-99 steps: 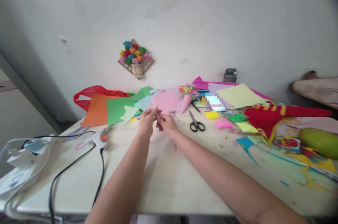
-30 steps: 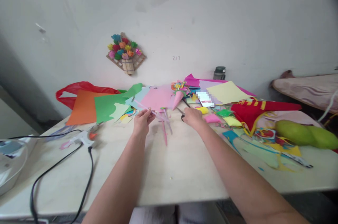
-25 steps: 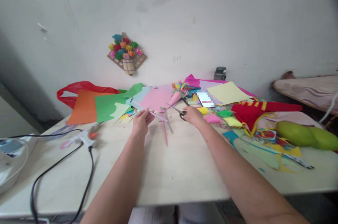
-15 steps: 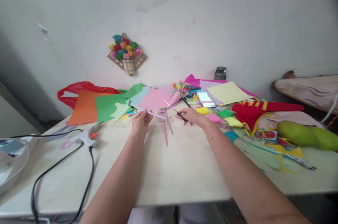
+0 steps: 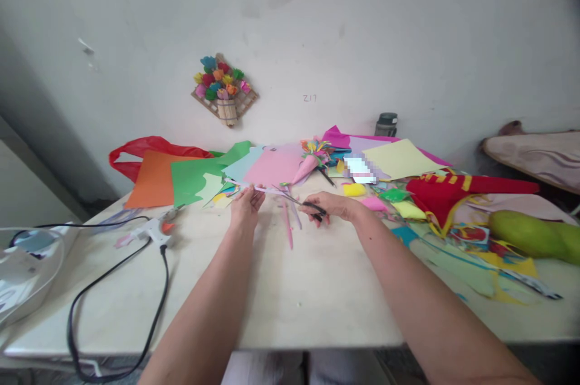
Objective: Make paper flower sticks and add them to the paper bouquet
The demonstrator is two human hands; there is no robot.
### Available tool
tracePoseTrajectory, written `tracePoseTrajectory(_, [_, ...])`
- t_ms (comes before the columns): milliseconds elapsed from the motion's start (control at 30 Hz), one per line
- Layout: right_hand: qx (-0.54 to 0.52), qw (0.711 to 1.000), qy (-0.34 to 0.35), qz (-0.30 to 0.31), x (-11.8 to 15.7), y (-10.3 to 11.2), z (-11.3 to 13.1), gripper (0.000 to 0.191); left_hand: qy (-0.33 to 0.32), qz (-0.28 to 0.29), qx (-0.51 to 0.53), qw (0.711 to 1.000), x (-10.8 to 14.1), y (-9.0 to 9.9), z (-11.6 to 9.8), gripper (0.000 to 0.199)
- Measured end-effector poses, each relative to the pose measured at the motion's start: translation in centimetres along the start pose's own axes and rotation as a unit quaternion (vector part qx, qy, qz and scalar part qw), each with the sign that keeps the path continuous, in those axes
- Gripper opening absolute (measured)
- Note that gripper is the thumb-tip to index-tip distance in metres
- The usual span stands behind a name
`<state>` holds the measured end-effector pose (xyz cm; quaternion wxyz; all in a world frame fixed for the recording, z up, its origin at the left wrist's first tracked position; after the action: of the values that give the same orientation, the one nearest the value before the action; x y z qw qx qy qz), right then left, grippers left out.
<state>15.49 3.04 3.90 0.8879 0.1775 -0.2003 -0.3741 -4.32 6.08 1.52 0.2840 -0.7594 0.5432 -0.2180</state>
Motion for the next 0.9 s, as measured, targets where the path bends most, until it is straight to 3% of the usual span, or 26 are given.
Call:
tracePoseTrajectory(433, [0.021, 0.997, 0.04, -0.069, -1.6, -0.2, 0.5, 0.037, 0.021, -0.001, -0.023, 1.0, 0.1, -0.1, 0.7, 0.004])
tracePoseTrajectory(900, [0.019, 0.993, 0.082, -0.082, -1.6, 0.3, 0.7, 0.036, 0.024, -0.009, -0.027, 0.999, -0.3, 0.3, 1.0, 0.004])
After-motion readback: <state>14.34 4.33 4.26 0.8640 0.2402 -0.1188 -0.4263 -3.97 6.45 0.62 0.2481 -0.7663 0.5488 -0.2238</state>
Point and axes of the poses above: each hand's wrist, its own x-axis away from the middle knuckle, its own y-axis out of the back of the hand, z = x × y, the point moved 8 cm from there along -x, towards the middle knuckle, and after that the axes turned 3 degrees about z, right-handed, at the moved point
